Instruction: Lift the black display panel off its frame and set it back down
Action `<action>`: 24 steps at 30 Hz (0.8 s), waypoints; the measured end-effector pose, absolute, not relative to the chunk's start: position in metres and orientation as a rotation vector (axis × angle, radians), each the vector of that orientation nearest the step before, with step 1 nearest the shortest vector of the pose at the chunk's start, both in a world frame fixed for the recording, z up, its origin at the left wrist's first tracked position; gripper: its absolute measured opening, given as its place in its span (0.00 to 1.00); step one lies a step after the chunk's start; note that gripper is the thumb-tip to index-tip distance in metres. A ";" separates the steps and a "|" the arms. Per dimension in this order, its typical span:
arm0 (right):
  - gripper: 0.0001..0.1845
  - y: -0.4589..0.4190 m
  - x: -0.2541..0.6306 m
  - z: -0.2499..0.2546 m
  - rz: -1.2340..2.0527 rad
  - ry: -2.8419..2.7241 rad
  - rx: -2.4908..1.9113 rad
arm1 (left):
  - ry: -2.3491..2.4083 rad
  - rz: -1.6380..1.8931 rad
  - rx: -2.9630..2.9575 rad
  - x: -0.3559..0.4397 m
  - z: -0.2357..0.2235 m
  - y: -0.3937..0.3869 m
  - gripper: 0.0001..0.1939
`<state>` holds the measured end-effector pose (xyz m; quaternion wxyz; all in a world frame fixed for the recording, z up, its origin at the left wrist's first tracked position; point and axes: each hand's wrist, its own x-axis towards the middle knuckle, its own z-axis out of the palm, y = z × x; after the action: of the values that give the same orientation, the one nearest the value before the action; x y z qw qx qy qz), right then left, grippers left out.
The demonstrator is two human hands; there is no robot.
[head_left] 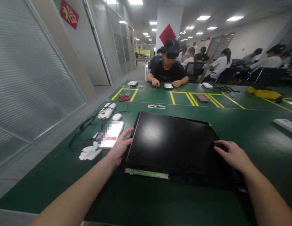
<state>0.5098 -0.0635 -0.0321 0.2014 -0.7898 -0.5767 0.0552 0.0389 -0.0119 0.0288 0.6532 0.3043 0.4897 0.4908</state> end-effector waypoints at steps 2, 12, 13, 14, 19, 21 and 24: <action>0.25 -0.064 0.510 -0.032 0.157 -1.612 -2.198 | 1.107 1.115 0.700 0.039 0.028 -0.013 0.31; 0.25 -0.063 0.512 -0.035 0.169 -1.592 -2.205 | 1.118 1.038 0.787 0.036 0.026 -0.012 0.30; 0.26 -0.063 0.512 -0.036 0.173 -1.593 -2.206 | 1.125 1.019 0.795 0.036 0.027 -0.012 0.31; 0.26 -0.063 0.512 -0.036 0.175 -1.598 -2.204 | 1.129 1.005 0.807 0.036 0.028 -0.012 0.32; 0.26 -0.062 0.513 -0.038 0.177 -1.626 -2.185 | 1.126 1.057 0.902 0.039 0.029 -0.013 0.33; 0.26 -0.062 0.513 -0.038 0.176 -1.626 -2.176 | 1.116 1.065 0.924 0.040 0.030 -0.014 0.33; 0.26 -0.063 0.513 -0.037 0.176 -1.621 -2.166 | 1.110 1.032 0.950 0.040 0.032 -0.016 0.33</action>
<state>0.5127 -0.0627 -0.0372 0.2136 -0.7804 -0.5842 0.0633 0.0395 -0.0159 0.0321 0.6261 0.4141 0.4840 0.4498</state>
